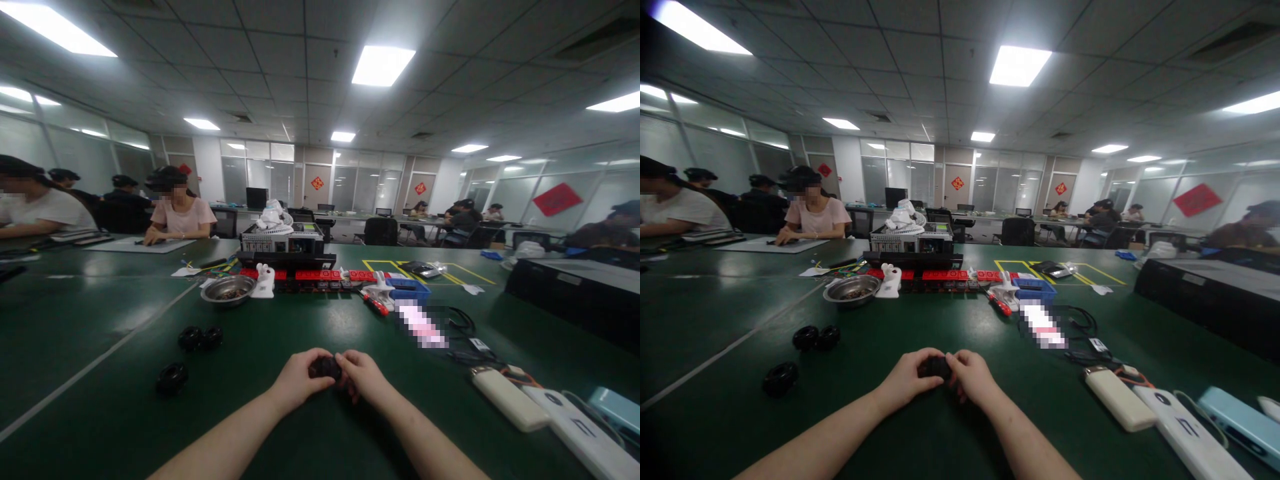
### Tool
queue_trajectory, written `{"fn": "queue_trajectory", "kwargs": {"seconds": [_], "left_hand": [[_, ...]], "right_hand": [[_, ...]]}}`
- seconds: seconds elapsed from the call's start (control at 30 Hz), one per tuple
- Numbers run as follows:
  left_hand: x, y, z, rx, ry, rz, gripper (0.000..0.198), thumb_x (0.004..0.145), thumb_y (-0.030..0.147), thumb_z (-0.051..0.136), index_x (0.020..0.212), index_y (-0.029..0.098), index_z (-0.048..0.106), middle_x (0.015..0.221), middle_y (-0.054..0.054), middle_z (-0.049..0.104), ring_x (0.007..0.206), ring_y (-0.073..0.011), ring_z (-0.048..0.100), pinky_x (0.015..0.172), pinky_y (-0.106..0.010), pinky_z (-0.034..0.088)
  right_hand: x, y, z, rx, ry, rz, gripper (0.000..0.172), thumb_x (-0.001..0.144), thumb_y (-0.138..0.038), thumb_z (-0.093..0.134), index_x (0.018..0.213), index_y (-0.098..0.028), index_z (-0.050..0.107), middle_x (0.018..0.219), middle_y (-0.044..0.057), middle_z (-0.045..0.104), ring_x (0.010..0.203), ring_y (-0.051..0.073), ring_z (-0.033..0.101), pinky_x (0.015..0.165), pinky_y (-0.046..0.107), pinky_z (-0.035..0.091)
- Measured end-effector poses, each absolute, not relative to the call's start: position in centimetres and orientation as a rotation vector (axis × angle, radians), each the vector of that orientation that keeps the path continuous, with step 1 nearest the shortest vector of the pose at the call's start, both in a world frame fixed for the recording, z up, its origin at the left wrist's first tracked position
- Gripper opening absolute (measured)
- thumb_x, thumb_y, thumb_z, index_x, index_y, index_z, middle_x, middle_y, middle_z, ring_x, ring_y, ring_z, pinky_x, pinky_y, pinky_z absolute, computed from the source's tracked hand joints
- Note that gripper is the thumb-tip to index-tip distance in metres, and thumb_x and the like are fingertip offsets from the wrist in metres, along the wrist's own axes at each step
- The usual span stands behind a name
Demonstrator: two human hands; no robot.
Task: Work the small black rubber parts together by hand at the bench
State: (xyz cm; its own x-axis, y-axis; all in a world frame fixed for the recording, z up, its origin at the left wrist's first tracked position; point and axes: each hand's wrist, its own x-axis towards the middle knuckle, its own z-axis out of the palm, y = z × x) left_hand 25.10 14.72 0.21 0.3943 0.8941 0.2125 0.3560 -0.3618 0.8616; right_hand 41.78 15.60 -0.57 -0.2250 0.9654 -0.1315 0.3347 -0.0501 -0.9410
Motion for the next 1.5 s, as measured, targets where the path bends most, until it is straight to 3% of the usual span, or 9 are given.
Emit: {"fn": "queue_trajectory", "kwargs": {"seconds": [0.17,0.3,0.43,0.6,0.8,0.93,1.2,1.3,1.5], "left_hand": [[24.8,15.3,-0.1,1.846,1.017,0.935,0.042,0.063,0.030,0.062,0.102,0.017,0.055,0.094,-0.005,0.061,0.084,-0.0187,0.055,0.075,-0.028,0.041],[24.8,16.0,-0.7,1.671,0.898,0.935,0.033,0.069,0.033,0.055,0.094,0.011,0.057,0.084,-0.007,0.063,0.071,-0.0168,0.057,0.067,-0.028,0.044],[24.9,16.1,-0.9,1.624,0.981,0.988,0.034,0.066,0.031,0.059,0.093,0.011,0.056,0.083,-0.007,0.063,0.072,-0.0171,0.058,0.067,-0.028,0.044],[24.9,15.4,-0.3,1.771,1.080,1.051,0.036,0.064,0.028,0.061,0.098,0.017,0.055,0.092,-0.005,0.062,0.084,-0.0179,0.056,0.075,-0.027,0.043],[24.9,14.7,0.2,1.984,1.111,0.996,0.039,0.061,0.026,0.064,0.099,0.022,0.057,0.097,-0.003,0.061,0.089,-0.0180,0.054,0.079,-0.026,0.041],[24.8,15.1,-0.1,1.871,1.083,0.982,0.045,0.060,0.033,0.065,0.102,0.020,0.056,0.096,-0.005,0.061,0.086,-0.0195,0.055,0.077,-0.029,0.041],[24.6,16.7,-1.4,1.404,0.799,0.900,0.039,0.063,0.044,0.059,0.080,0.009,0.059,0.067,-0.004,0.061,0.054,-0.0126,0.055,0.055,-0.026,0.044],[24.6,16.5,-1.1,1.428,0.884,0.975,0.039,0.062,0.040,0.061,0.086,0.010,0.057,0.074,-0.005,0.062,0.059,-0.0145,0.056,0.056,-0.026,0.045],[24.8,14.7,0.6,1.974,1.178,0.996,0.037,0.058,0.032,0.065,0.093,0.021,0.060,0.088,-0.003,0.063,0.080,-0.0187,0.056,0.073,-0.028,0.042]], "right_hand": [[41.6,15.0,-0.1,-1.150,-1.717,1.106,0.021,0.067,-0.028,0.054,0.083,-0.016,0.050,0.066,-0.001,0.054,0.049,0.009,0.049,0.041,0.020,0.041],[41.6,14.3,0.6,-1.055,-1.835,0.907,0.035,0.062,-0.012,0.057,0.096,-0.019,0.051,0.087,0.002,0.056,0.069,0.012,0.052,0.060,0.024,0.044],[41.6,14.3,0.5,-1.061,-1.801,0.920,0.052,0.061,-0.018,0.060,0.110,-0.022,0.041,0.099,0.003,0.052,0.072,0.012,0.052,0.059,0.024,0.044],[41.7,15.2,-0.2,-1.330,-1.535,1.260,0.037,0.077,-0.046,0.035,0.094,-0.016,0.046,0.068,0.002,0.054,0.044,0.009,0.046,0.033,0.020,0.039],[41.4,15.4,-0.6,-1.383,-1.549,1.383,0.031,0.075,-0.044,0.038,0.072,-0.014,0.044,0.051,-0.001,0.051,0.032,0.007,0.040,0.028,0.019,0.036],[41.8,15.1,-0.1,-1.178,-1.674,1.195,0.023,0.069,-0.032,0.052,0.082,-0.014,0.050,0.067,0.001,0.056,0.050,0.010,0.051,0.043,0.022,0.044],[42.1,13.8,1.5,-1.069,-2.034,0.675,0.038,0.068,-0.021,0.057,0.106,-0.024,0.053,0.091,0.004,0.058,0.081,0.017,0.052,0.073,0.030,0.043],[42.0,14.2,1.0,-1.093,-1.847,0.859,0.042,0.071,-0.029,0.053,0.112,-0.022,0.045,0.101,0.005,0.055,0.081,0.016,0.053,0.065,0.028,0.047],[41.7,15.3,0.2,-1.336,-1.504,1.333,0.040,0.075,-0.051,0.036,0.083,-0.014,0.049,0.057,0.000,0.052,0.036,0.007,0.044,0.030,0.019,0.038]]}}
